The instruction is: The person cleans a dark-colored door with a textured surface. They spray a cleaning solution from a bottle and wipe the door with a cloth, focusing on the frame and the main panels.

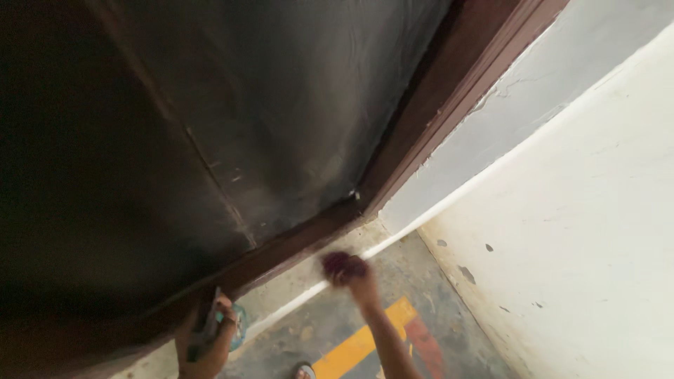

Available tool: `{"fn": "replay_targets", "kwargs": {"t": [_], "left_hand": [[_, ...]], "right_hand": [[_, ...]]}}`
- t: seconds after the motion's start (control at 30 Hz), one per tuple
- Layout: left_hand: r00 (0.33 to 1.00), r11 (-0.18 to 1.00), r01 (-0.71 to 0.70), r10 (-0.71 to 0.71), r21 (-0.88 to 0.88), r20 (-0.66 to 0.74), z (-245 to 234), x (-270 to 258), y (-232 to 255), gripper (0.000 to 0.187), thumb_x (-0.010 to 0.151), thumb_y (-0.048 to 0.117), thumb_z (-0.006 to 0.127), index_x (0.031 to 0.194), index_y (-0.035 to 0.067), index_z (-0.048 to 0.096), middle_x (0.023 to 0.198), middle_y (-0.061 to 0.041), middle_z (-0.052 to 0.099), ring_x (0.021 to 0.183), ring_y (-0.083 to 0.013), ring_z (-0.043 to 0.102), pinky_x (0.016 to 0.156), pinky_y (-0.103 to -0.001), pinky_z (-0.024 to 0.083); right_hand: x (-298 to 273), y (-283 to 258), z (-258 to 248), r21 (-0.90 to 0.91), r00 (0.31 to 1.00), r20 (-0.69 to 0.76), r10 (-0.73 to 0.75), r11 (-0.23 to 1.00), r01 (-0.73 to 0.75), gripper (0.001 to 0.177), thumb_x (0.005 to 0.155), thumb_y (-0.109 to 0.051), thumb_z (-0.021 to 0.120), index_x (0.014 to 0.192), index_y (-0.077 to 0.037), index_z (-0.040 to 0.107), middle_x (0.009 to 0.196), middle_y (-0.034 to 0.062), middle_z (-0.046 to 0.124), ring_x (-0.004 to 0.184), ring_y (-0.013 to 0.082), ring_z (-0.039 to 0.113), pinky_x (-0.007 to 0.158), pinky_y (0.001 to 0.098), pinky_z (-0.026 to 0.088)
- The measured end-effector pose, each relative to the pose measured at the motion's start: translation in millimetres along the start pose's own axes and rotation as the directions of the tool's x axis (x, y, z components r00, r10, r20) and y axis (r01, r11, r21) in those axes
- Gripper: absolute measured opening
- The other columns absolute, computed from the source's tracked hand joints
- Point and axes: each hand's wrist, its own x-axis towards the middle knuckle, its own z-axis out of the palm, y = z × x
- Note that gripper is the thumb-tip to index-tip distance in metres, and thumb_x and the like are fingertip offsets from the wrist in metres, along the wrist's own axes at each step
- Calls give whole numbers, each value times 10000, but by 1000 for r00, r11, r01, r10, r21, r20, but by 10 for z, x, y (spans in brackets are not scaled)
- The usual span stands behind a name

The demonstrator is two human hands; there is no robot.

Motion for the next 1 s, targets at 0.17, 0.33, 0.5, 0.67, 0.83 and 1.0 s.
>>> {"fn": "replay_targets", "kwargs": {"t": [0.17,0.33,0.5,0.67,0.83,1.0], "left_hand": [[976,977,-199,191,-72,-103,-14,-57,-29,190,815,6,689,986,87,664,835,-5,668,740,-76,652,650,-243,528],[994,953,-104,92,-283,-56,44,-93,78,123,907,17,679,1020,65,670,820,-3,644,691,-75,598,602,-248,480],[969,905,-248,226,-345,-103,9,-105,290,209,892,19,674,1093,30,622,956,-3,651,870,-75,621,741,-242,505],[986,961,-149,127,-233,-107,-222,-532,449,153,862,102,731,981,36,662,844,-3,665,780,-66,615,692,-258,523],[998,993,-57,55,-107,-20,-382,-936,675,203,857,183,794,954,53,673,763,-43,654,675,-124,578,650,-296,500],[998,969,-62,58,-241,-23,-577,-1136,901,309,800,240,830,984,74,646,843,-39,669,753,-129,633,697,-317,534]], "right_hand": [[502,398,-19,-223,748,-598,-290,956,192,115,838,44,561,930,-6,608,899,115,675,782,267,622,683,381,520],[84,643,1268,-482,839,-524,-149,863,-147,83,891,-104,668,840,-39,666,825,198,713,817,372,700,720,432,555],[-716,-294,1628,557,959,-142,245,820,-127,398,717,80,593,991,-208,611,1008,85,803,868,247,744,803,368,572],[-1144,-1034,1652,719,957,-235,173,693,51,284,987,-101,536,1227,-215,637,1146,156,684,1032,293,689,963,470,542],[-1389,-1281,1992,935,841,-166,515,354,-32,373,910,-416,423,1046,-97,562,1191,148,689,1097,360,690,956,552,538],[-1520,-1094,2270,935,977,-29,213,352,-48,359,1095,-343,431,1219,-42,583,1288,179,662,1182,288,640,837,386,510]]}}
